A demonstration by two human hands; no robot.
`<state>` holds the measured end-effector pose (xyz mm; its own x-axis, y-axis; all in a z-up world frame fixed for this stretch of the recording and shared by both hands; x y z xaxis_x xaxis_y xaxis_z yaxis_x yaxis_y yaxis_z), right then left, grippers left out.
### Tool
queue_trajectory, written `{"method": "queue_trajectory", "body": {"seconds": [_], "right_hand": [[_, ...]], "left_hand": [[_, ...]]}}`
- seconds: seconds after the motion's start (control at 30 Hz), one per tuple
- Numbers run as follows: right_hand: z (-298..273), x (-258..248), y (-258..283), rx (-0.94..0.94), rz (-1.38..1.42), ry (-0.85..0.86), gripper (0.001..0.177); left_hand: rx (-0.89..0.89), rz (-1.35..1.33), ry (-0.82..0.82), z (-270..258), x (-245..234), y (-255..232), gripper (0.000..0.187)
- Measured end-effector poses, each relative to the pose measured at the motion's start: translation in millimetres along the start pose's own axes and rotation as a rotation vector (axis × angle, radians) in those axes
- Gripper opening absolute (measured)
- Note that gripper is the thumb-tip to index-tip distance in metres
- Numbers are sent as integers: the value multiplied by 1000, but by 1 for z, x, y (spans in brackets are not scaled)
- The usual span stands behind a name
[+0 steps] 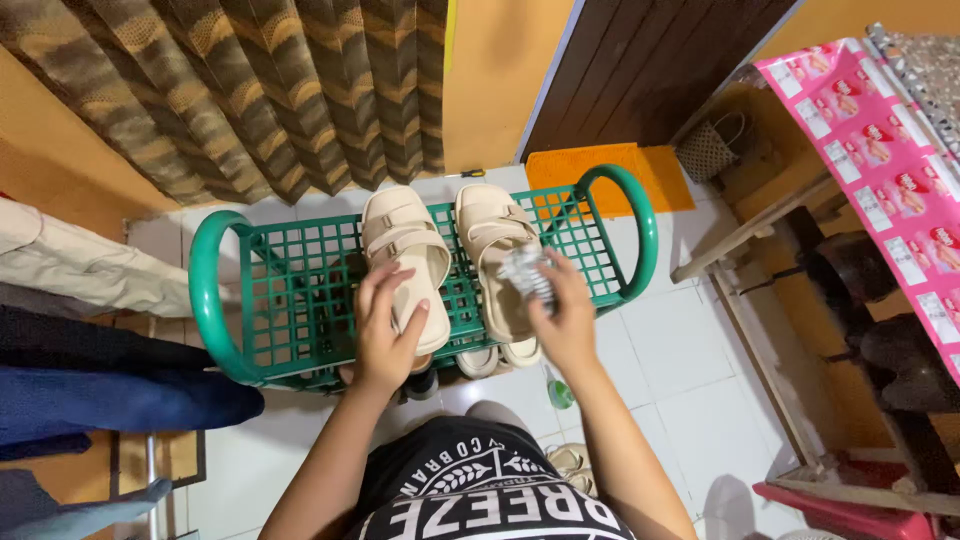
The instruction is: Cleaning and organizing various pairs of shoes on a rack using a cloth.
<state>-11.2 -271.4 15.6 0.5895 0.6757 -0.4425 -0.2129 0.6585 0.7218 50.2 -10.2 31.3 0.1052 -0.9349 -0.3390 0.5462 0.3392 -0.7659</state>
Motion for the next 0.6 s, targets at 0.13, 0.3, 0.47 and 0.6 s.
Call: {"method": "queue_trajectory", "body": {"seconds": [0.13, 0.3, 0.47, 0.6], "right_hand": [[8, 17, 27, -100, -376, 75, 49], [18, 28, -5, 124, -212, 178, 56], [27, 37, -25, 293, -204, 264, 54], [31, 24, -32, 257, -72, 120, 51]], "left_hand": [[-40, -60, 97, -4, 22, -2, 38], [-80, 39, 200, -5, 48, -23, 36], [-84, 5, 229, -27, 78, -21, 40], [-163, -75, 227, -40, 91, -12, 50]]}}
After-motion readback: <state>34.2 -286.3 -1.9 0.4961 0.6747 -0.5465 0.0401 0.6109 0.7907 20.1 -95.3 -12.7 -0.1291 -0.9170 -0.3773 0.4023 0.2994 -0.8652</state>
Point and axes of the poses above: each hand's wrist, its own z-axis towards the middle knuckle, its own x-axis out of the palm, y = z × x, the point moved 6 cm from there along z, towards the middle knuckle, and after that the axes turned 4 degrees about -y, right-handed, at the moved point
